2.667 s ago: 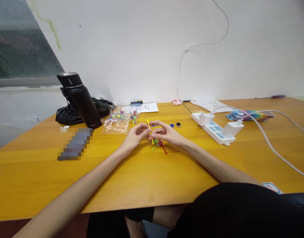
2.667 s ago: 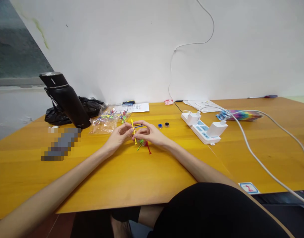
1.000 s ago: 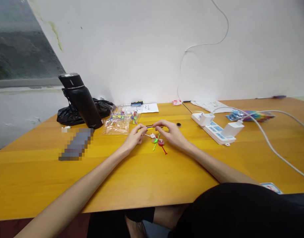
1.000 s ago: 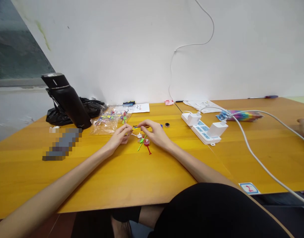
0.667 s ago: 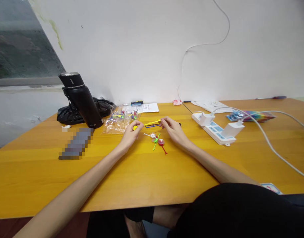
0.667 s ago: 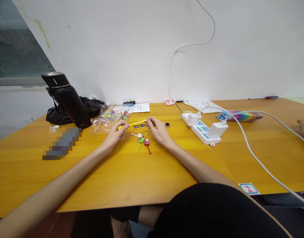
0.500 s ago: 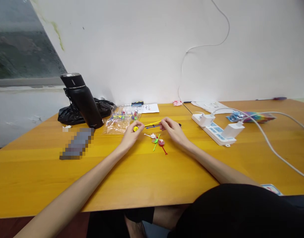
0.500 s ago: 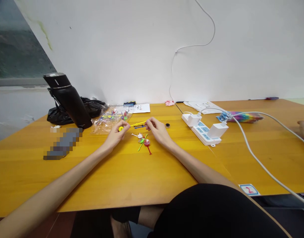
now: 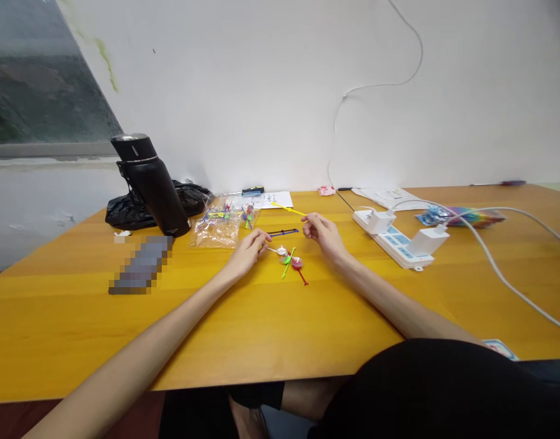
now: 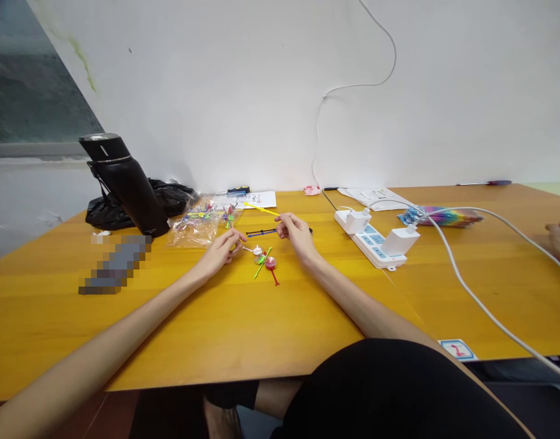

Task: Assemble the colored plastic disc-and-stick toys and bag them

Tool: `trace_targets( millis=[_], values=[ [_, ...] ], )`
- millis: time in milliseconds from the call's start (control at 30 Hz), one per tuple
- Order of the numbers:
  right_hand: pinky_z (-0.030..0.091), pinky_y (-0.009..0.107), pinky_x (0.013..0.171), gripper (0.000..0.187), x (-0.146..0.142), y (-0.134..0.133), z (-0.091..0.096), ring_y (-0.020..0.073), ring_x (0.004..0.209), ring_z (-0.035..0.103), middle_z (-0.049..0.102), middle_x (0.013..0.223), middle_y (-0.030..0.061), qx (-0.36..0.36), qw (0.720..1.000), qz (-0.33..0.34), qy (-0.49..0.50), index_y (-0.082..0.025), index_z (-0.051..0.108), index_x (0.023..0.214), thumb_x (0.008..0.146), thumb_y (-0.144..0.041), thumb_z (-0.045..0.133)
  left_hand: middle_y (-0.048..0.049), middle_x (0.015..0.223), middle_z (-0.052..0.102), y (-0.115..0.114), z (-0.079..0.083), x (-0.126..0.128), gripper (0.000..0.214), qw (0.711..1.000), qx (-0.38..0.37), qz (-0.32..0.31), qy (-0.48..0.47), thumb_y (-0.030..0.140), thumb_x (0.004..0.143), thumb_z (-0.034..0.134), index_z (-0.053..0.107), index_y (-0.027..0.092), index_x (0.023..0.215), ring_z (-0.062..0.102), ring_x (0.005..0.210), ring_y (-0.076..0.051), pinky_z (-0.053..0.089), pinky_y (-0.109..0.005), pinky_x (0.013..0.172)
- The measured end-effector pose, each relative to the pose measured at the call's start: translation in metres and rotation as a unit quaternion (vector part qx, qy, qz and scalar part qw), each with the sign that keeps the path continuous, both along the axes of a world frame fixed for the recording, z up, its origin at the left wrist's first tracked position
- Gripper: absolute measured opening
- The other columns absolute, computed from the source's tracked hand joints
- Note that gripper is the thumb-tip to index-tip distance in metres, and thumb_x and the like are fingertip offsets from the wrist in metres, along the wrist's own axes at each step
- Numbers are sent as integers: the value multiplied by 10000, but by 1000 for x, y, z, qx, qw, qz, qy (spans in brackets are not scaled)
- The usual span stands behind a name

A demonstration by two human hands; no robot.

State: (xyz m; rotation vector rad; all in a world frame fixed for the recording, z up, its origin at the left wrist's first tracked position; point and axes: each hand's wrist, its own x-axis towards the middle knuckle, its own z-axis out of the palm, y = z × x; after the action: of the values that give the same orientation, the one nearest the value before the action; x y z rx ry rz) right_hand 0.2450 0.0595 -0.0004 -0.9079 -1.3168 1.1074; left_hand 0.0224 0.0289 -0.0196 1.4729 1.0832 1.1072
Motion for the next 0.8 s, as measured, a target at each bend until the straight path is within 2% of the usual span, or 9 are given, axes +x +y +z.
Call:
trace_targets(
  millis=[167, 333, 533, 800],
  values=[
    [401, 273, 611, 377, 2, 1, -1, 129, 588, 477, 530, 624, -22, 28, 998, -6, -48, -192, 658, 881, 863, -566, 612, 44, 642, 430, -2, -3, -1, 237, 998, 41, -9, 48, 413, 946, 494, 599, 201, 955, 374, 549, -108, 254, -202, 506],
    [374, 275, 575, 390, 5, -1, -8, 140, 579, 486, 534, 618, -14, 81, 981, -30, -176, -181, 691, 903, 908, -552, 572, 30, 684, 483, -4, -4, 0, 243, 990, 89, -34, 103, 379, 964, 471, 621, 190, 932, 441, 637, -131, 343, -236, 633],
    [367, 276, 568, 367, 6, 2, -20, 151, 547, 514, 574, 577, -5, 43, 963, -10, -265, -169, 687, 844, 916, -503, 553, 18, 726, 536, -4, -8, 1, 259, 986, 100, -37, 128, 376, 978, 448, 629, 195, 941, 471, 676, -146, 365, -249, 679],
    [382, 271, 582, 356, 3, 0, -18, 151, 507, 545, 611, 518, 8, 27, 944, -65, -323, -168, 686, 748, 927, -440, 544, 20, 719, 544, -8, -4, 3, 264, 981, 103, -35, 159, 373, 980, 446, 637, 192, 958, 487, 683, -150, 357, -250, 675]
  ],
)
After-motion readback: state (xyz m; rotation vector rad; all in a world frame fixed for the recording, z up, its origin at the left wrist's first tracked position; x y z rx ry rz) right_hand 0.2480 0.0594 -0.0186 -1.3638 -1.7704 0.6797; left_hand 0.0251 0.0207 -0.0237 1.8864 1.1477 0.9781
